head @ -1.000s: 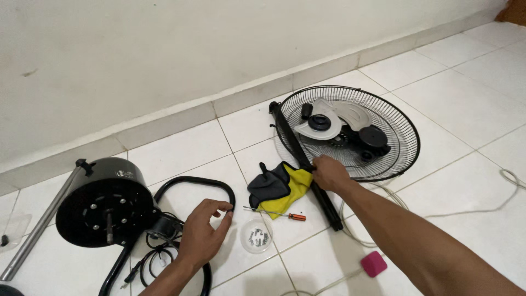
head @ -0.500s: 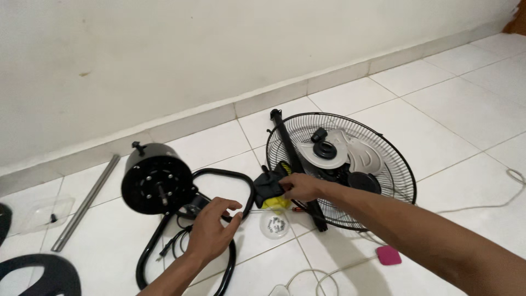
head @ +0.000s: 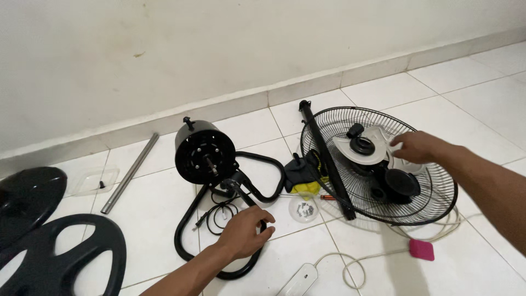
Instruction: The person assembles an electric fan on a tiled floor. They use a screwdriver to secure the motor to the base, then attach the fan blades and the front grille.
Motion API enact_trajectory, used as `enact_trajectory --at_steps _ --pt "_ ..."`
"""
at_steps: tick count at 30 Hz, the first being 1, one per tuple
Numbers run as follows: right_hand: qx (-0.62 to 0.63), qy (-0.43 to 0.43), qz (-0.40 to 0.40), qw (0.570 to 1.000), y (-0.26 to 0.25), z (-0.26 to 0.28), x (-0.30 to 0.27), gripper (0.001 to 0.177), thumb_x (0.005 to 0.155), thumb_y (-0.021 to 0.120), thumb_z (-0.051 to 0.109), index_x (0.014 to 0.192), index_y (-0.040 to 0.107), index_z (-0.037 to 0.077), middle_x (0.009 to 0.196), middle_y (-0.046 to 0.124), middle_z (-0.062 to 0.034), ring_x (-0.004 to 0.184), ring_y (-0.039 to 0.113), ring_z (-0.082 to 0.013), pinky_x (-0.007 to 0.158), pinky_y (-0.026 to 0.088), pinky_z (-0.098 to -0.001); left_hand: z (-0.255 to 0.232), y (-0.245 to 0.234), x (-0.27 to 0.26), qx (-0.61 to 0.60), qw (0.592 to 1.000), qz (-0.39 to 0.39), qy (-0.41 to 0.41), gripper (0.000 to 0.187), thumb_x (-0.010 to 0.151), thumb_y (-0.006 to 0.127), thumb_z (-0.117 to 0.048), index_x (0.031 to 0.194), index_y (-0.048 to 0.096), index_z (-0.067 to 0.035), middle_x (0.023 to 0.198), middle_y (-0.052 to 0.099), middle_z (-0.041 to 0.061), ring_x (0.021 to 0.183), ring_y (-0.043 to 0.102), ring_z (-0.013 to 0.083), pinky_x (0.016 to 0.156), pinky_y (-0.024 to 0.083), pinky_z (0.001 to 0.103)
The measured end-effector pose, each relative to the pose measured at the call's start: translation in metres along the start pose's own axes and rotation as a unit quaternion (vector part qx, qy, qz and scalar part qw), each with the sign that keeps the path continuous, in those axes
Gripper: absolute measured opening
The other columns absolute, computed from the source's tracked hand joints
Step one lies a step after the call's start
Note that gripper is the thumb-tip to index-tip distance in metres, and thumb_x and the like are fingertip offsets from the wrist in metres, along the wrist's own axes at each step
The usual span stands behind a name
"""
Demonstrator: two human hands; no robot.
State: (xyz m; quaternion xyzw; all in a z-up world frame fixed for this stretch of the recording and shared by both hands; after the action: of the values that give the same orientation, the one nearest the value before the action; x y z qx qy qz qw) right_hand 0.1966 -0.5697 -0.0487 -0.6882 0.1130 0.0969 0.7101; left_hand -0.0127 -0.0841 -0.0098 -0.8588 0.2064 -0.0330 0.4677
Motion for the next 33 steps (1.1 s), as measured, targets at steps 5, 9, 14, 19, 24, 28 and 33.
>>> enact_trajectory --at_steps 5,9,14,19,24,28,33 --pt "-0.05 0.137 0.042 0.988 0.018 -0.131 -0.001 0.049 0.098 0.065 0.044 0.139 0.064 0.018 0.133 0.071 -0.0107 0.121 0.069 -0.029 0.1 0.057 -0.0468 0.003 0.003 0.011 -0.016 1.0 -0.011 -0.001 0.028 0.088 0.069 -0.031 0.109 0.073 -0.013 0.102 0.069 0.005 0.089 0.065 0.021 0.083 0.053 0.037" --pt "0.029 0.236 0.056 0.97 0.019 -0.163 0.007 0.05 0.097 0.068 0.04 0.136 0.068 0.008 0.129 0.073 -0.0161 0.108 0.075 -0.033 0.087 0.062 -0.0464 0.0 0.002 0.032 -0.052 0.998 -0.017 -0.036 0.028 0.088 0.069 -0.033 0.109 0.073 -0.015 0.105 0.068 0.002 0.09 0.067 0.0186 0.082 0.054 0.037" --pt "0.249 0.114 0.055 0.96 0.037 -0.052 0.04 0.054 0.094 0.07 0.036 0.142 0.058 0.015 0.128 0.072 -0.0187 0.108 0.074 -0.0349 0.095 0.061 -0.0534 -0.022 0.011 0.064 -0.046 0.999 -0.029 -0.002 0.029 0.088 0.069 -0.033 0.109 0.073 -0.013 0.105 0.07 0.005 0.094 0.067 0.0207 0.084 0.055 0.037" --pt "0.0 -0.095 0.031 0.995 0.038 0.06 0.041 0.057 0.087 0.075 0.037 0.138 0.064 0.016 0.134 0.069 -0.0128 0.123 0.065 -0.0316 0.104 0.051 -0.0394 -0.047 0.024 0.077 0.016 0.999 0.014 0.035 0.029 0.089 0.069 -0.03 0.111 0.072 -0.012 0.11 0.067 0.01 0.098 0.066 0.025 0.087 0.053 0.042" --pt "0.012 -0.107 0.061 0.992 0.06 0.066 0.028 0.08 0.079 0.078 0.048 0.149 0.051 0.019 0.136 0.065 -0.0164 0.126 0.063 -0.0352 0.108 0.049 -0.0407 -0.071 0.026 0.07 0.051 0.994 -0.008 0.1 0.028 0.088 0.069 -0.029 0.109 0.073 -0.011 0.103 0.068 0.011 0.101 0.064 0.0293 0.087 0.051 0.044" --pt "-0.005 -0.06 0.136 0.989 0.095 0.033 0.014 0.131 0.066 0.088 0.065 0.163 0.011 0.021 0.156 0.037 -0.0255 0.14 0.048 -0.0416 0.116 0.043 -0.0454 -0.062 0.03 0.06 0.041 0.998 0.009 0.052 0.028 0.086 0.069 -0.029 0.108 0.073 -0.012 0.105 0.068 0.009 0.097 0.066 0.0278 0.087 0.052 0.043" --pt "0.015 -0.004 0.183 0.983 0.12 0.0 0.001 0.147 0.06 0.095 0.061 0.165 -0.001 0.023 0.159 0.026 -0.0287 0.143 0.041 -0.0452 0.118 0.042 -0.0495 -0.056 0.047 0.049 0.015 0.999 0.049 0.012 0.029 0.086 0.069 -0.03 0.109 0.072 -0.012 0.109 0.067 0.009 0.098 0.067 0.0251 0.086 0.054 0.041"
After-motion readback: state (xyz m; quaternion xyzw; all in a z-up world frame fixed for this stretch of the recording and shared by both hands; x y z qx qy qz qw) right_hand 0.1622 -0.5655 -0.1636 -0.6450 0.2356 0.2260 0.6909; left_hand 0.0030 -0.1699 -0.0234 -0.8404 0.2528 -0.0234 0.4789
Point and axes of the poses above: each hand's wrist, its own x-axis towards the middle knuckle, its own y-axis out of the palm, z = x × y, the point moved 7 cm from there along x, towards the middle knuckle
